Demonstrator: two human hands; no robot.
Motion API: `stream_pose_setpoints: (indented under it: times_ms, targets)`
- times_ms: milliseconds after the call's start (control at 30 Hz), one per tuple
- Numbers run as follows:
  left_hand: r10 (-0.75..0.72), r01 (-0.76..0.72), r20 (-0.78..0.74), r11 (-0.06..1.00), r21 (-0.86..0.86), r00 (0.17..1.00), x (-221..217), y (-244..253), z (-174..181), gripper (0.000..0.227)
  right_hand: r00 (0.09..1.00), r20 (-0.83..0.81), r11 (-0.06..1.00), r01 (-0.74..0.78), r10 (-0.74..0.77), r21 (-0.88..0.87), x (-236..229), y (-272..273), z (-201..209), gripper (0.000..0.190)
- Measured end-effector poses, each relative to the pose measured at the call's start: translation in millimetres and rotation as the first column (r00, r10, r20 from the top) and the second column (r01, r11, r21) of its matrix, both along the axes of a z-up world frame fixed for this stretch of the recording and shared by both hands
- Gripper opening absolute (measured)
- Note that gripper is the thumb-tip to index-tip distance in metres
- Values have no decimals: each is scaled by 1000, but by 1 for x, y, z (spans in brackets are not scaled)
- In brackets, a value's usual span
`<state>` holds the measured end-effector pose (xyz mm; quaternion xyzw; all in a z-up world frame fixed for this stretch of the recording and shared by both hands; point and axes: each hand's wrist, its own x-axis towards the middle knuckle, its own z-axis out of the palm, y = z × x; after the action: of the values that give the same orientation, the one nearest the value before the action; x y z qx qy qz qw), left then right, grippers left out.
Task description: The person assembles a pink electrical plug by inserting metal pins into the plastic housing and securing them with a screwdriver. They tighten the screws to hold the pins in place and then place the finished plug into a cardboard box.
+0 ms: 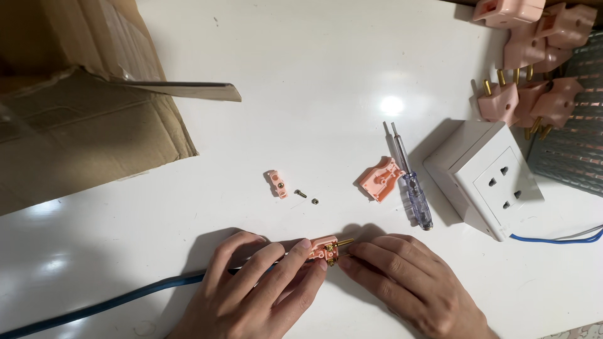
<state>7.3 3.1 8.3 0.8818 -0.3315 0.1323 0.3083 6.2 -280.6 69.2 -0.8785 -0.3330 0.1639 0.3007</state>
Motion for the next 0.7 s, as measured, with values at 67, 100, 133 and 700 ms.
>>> stream_pose_setpoints:
  times_ms: [67,100,133,700]
  targets:
    - [-1,1,-6,1000,-3,1000,2,0,1,12,999,51,1000,-2,3,-1,-1,1,-3,42]
    - [-5,5,-9,1000,-6,1000,3,0,1,12,995,105,1000,-3,4,-3,-2,2,-5,38]
    - [-1,1,-10,1000,-10,1000,2,-1,0,12,995,103,1000,-7,7,-6,-2,3,-5,38]
    - [12,-12,-10,999,53,1000,3,1,4,9,928,322,983,170,-185,77,-19,-3,-48,7]
